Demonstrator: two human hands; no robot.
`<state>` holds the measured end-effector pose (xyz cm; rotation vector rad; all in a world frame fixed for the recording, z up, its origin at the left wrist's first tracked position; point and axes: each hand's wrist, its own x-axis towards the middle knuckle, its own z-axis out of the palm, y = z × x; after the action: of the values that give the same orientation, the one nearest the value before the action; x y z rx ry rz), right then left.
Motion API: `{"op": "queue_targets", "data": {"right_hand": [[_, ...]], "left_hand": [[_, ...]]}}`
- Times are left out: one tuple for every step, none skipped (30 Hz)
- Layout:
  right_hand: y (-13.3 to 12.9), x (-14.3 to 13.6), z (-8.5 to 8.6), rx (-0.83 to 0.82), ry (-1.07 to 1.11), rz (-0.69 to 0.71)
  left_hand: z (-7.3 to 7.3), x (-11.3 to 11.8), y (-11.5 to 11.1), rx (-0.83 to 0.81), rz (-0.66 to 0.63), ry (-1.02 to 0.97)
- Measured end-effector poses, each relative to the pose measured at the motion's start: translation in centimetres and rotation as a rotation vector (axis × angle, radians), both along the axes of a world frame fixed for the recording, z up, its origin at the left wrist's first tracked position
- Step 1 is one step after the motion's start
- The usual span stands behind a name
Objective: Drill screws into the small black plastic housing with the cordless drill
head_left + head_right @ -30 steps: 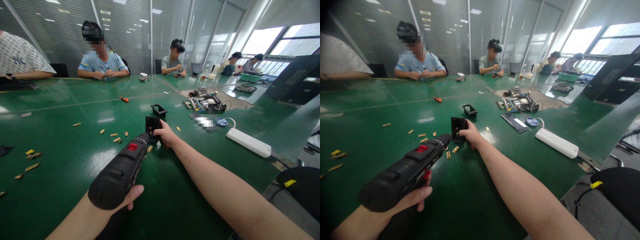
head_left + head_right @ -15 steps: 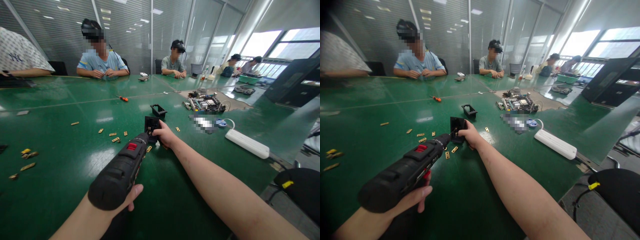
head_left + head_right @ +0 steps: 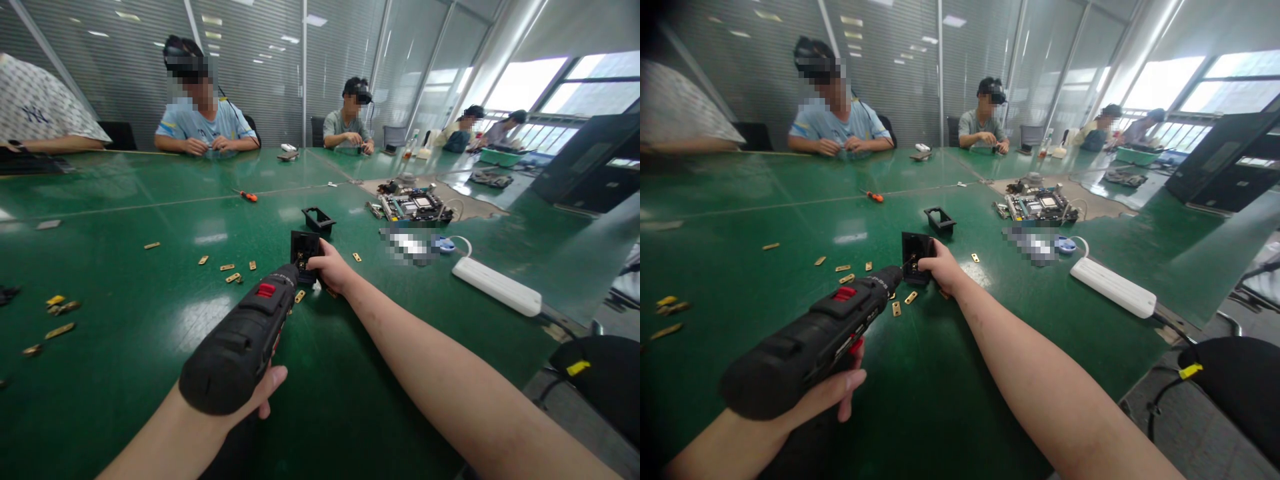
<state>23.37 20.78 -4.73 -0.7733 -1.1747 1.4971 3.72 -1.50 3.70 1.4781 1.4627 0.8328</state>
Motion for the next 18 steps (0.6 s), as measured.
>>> {"op": "queue_targets", "data": {"right_hand": [[0.04,0.01,-0.04,0.003,0.0,0.0],[0.08,0.02,-0.07,0.008,-0.002,-0.001],[0.12,0.03,-0.11,0.013,-0.004,-0.001],[0.14,0.03,-0.14,0.016,-0.005,0.0],[0.15,0.04,-0.16,0.018,-0.005,0.002],[0.15,0.04,-0.17,0.017,-0.004,0.004],[0.14,0.03,-0.17,0.014,-0.001,0.006],[0.13,0.02,-0.16,0.011,0.002,0.007],[0.1,0.01,-0.14,0.008,0.007,0.009],[0.08,0.0,-0.13,0.006,0.011,0.009],[0.06,-0.01,-0.13,0.004,0.014,0.01],[0.05,-0.02,-0.14,0.002,0.016,0.011],[0.04,-0.03,-0.16,0.001,0.016,0.012],[0.05,-0.04,-0.19,0.0,0.014,0.012],[0.05,-0.05,-0.22,-0.001,0.013,0.011],[0.07,-0.05,-0.27,-0.001,0.013,0.01],[0.09,-0.06,-0.31,-0.001,0.016,0.01],[0.1,-0.06,-0.34,-0.001,0.02,0.01]], "left_hand": [[-0.04,0.1,0.08,-0.008,0.016,-0.011],[-0.05,0.22,0.15,-0.016,0.031,-0.019],[-0.02,0.35,0.22,-0.022,0.043,-0.024],[0.04,0.47,0.26,-0.023,0.05,-0.028],[0.13,0.58,0.26,-0.022,0.057,-0.033],[0.22,0.66,0.25,-0.023,0.063,-0.037],[0.29,0.71,0.21,-0.025,0.071,-0.039],[0.31,0.71,0.16,-0.029,0.075,-0.035],[0.28,0.66,0.12,-0.031,0.074,-0.025],[0.19,0.57,0.1,-0.032,0.071,-0.014],[0.05,0.46,0.09,-0.033,0.068,-0.009],[-0.11,0.32,0.11,-0.037,0.066,-0.012],[-0.26,0.19,0.16,-0.042,0.065,-0.022],[-0.38,0.06,0.21,-0.048,0.064,-0.034],[-0.45,-0.06,0.27,-0.05,0.058,-0.046],[-0.45,-0.16,0.33,-0.045,0.048,-0.051],[-0.4,-0.23,0.38,-0.033,0.036,-0.049],[-0.31,-0.28,0.42,-0.019,0.025,-0.044]]}}
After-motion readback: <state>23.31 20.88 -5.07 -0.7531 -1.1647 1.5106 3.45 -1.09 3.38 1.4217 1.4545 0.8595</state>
